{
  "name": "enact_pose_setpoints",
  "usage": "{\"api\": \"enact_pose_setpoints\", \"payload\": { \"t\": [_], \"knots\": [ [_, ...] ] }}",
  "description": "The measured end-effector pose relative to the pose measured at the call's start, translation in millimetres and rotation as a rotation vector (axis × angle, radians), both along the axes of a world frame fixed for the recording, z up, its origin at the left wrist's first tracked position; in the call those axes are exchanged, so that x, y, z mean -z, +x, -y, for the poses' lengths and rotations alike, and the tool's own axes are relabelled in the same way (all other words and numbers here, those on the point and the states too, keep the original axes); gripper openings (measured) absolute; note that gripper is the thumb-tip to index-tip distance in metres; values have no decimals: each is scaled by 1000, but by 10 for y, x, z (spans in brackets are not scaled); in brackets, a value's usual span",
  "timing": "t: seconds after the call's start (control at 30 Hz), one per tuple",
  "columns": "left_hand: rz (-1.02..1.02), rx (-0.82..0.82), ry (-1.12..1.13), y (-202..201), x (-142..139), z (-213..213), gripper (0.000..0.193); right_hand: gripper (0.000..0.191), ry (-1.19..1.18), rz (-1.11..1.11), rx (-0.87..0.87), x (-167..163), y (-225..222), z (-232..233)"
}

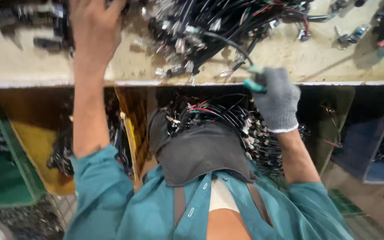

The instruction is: The person transfers a bundle of wires from a bin onto a workbench, then uses pliers to cut the black outer sheath and individual colored wires from each harness. Cut pieces are dropped into a lower bin. The process is repeated for multiple wire harnesses.

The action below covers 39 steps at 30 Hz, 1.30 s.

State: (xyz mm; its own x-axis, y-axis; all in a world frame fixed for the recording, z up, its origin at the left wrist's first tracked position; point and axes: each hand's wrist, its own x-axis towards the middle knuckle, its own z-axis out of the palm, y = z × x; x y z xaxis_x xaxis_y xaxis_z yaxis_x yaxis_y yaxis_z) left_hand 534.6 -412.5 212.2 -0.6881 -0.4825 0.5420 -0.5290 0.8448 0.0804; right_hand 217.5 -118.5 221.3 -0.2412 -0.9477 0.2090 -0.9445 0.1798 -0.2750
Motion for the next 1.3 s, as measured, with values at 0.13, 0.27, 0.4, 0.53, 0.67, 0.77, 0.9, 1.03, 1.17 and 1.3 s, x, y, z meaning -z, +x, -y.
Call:
{"api": "enact_pose_setpoints", "payload": {
  "t": [0.13,0.27,0.4,0.53,0.67,0.77,0.9,1.03,1.17,1.3],
  "knots": [
    [-433,172,582,-109,-202,-486,24,21,27,-4,17,-114,-12,-73],
    [-650,358,982,-619,-151,-1064,33,27,5,-8,44,-57,-23,52],
    [-1054,286,1080,-809,20,-912,36,18,-4,-50,-45,-129,-15,154],
    [-1342,383,1303,-571,68,-1048,42,20,-240,-39,-16,-288,37,302],
    [-761,111,1584,-494,106,-1683,35,26,-264,-4,-138,-236,32,545],
    [-640,213,1391,-527,147,-1932,24,27,-353,180,-55,-111,-41,536],
    [-764,50,1663,-552,116,-1998,31,26,-193,89,-18,17,-68,185],
    [-650,400,1591,-602,39,-2027,40,26,141,-7,-60,52,-106,163],
    [-566,417,1636,-668,19,-1992,34,23,140,165,-105,-131,-235,488],
    [-453,360,1704,-727,74,-1911,33,17,133,400,-245,-260,-153,434]
  ]
}}
